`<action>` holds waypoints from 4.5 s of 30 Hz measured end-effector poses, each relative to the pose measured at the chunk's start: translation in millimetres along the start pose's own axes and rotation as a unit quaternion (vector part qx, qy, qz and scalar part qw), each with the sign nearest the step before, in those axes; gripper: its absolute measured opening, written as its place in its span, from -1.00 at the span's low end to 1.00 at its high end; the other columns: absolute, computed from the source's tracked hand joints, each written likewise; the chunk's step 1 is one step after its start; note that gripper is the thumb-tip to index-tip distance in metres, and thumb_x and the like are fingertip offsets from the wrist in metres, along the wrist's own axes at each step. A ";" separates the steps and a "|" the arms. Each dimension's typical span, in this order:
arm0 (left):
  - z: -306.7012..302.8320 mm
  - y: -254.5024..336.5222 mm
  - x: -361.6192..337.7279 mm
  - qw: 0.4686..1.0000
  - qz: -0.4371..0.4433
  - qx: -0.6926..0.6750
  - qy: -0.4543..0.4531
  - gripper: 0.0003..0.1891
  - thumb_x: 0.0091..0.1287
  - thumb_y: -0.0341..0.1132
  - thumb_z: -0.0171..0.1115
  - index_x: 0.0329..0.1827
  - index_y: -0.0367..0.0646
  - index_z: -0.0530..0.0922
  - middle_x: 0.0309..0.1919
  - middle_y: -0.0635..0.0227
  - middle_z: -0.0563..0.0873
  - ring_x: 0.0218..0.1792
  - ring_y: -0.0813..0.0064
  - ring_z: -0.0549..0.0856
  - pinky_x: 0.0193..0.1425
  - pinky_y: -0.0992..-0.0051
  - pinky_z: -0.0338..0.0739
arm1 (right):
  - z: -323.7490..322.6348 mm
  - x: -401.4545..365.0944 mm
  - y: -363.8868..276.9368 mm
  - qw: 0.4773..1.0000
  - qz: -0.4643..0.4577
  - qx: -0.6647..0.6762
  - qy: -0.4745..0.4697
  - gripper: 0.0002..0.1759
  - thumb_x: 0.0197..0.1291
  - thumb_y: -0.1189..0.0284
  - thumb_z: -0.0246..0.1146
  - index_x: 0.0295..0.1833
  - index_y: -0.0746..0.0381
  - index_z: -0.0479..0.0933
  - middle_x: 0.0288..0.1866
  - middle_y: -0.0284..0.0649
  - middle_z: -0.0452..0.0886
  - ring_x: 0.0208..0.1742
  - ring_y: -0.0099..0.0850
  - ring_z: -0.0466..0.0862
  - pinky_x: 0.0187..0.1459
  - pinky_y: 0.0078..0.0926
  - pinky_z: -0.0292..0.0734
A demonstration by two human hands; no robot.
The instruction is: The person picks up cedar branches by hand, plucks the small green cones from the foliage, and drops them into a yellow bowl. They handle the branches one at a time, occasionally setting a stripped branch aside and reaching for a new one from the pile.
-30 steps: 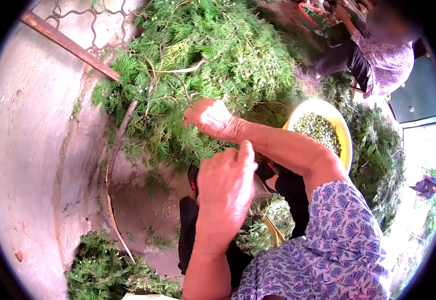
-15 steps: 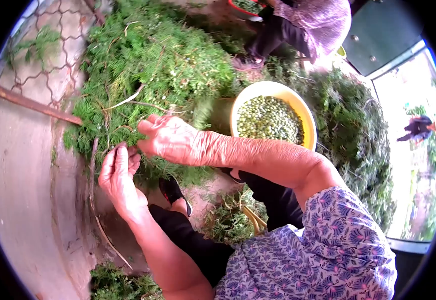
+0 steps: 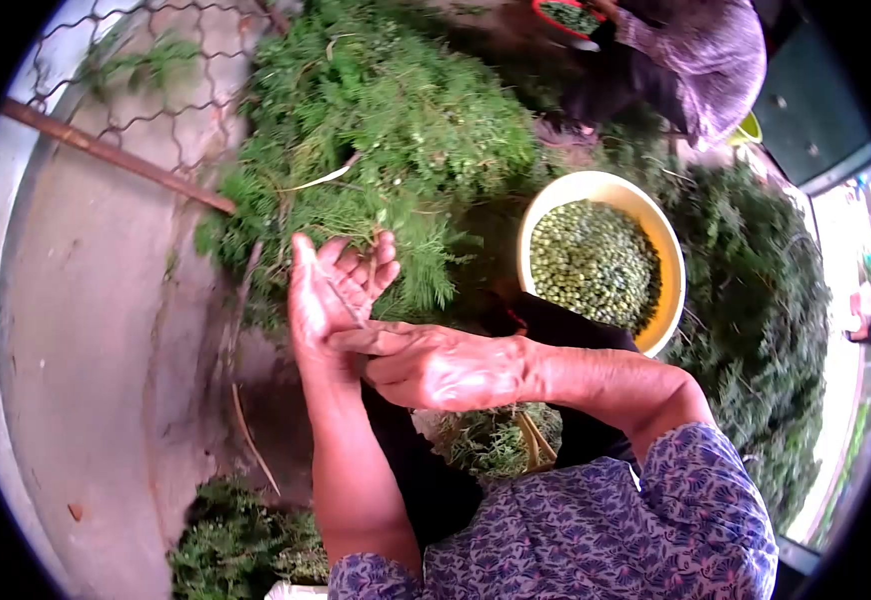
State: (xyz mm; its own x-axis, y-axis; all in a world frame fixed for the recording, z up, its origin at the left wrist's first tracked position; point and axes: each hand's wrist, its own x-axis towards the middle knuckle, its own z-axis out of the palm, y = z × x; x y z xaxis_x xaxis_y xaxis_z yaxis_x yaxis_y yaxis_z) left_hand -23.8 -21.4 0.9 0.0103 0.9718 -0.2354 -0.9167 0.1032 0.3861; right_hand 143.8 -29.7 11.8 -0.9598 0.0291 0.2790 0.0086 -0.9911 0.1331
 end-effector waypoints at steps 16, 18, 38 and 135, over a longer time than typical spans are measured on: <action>26.0 -7.3 -10.8 0.936 0.094 0.290 0.174 -0.86 0.16 -0.43 0.24 -0.23 -0.28 0.57 -0.50 0.38 0.59 -0.51 0.54 0.54 -0.48 0.56 0.40 | 30.2 -13.0 -12.4 -0.332 0.072 0.938 0.070 -0.64 -0.02 0.61 0.11 -0.03 0.32 0.52 -0.18 -0.26 0.60 -0.13 -0.32 0.59 0.20 -0.42 0.37; 32.2 -11.7 -15.7 0.925 0.122 0.315 0.175 -0.85 0.16 -0.44 0.24 -0.22 -0.26 0.58 -0.50 0.39 0.59 -0.50 0.55 0.54 -0.48 0.56 0.41 | 33.0 -17.4 -25.7 -0.430 0.176 0.885 -0.019 -0.64 -0.16 0.72 0.18 -0.14 0.32 0.57 -0.11 -0.17 0.61 -0.11 -0.25 0.61 0.00 -0.39 0.50; 46.8 -41.9 -12.4 0.902 0.163 0.385 0.108 -0.96 0.17 -0.49 0.15 -0.42 -0.27 0.53 -0.63 0.41 0.51 -0.66 0.61 0.44 -0.58 0.60 0.28 | 21.2 7.8 -59.9 -0.624 0.386 0.516 -0.441 -0.92 0.24 0.53 0.12 -0.29 0.32 0.45 -0.63 -0.40 0.40 -0.68 -0.65 0.37 -0.64 -0.64 0.28; 63.1 -195.9 -216.6 0.900 0.224 0.309 0.210 -0.82 0.23 -0.54 0.18 -0.10 -0.32 0.58 -0.14 0.22 0.66 -0.31 0.42 0.67 -0.31 0.57 0.56 | 70.5 -159.1 54.2 -0.354 0.452 0.639 -0.511 -0.78 -0.07 0.64 0.30 -0.22 0.28 0.56 -0.34 -0.14 0.56 -0.37 -0.28 0.56 -0.30 -0.40 0.49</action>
State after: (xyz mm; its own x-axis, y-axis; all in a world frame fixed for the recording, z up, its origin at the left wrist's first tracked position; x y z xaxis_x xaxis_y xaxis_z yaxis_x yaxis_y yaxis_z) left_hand 178.7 -238.8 32.6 -0.5764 0.7925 -0.1995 -0.3932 -0.0549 0.9178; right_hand 316.8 -78.8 41.7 -0.0135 0.9953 0.0958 0.0609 0.0964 -0.9935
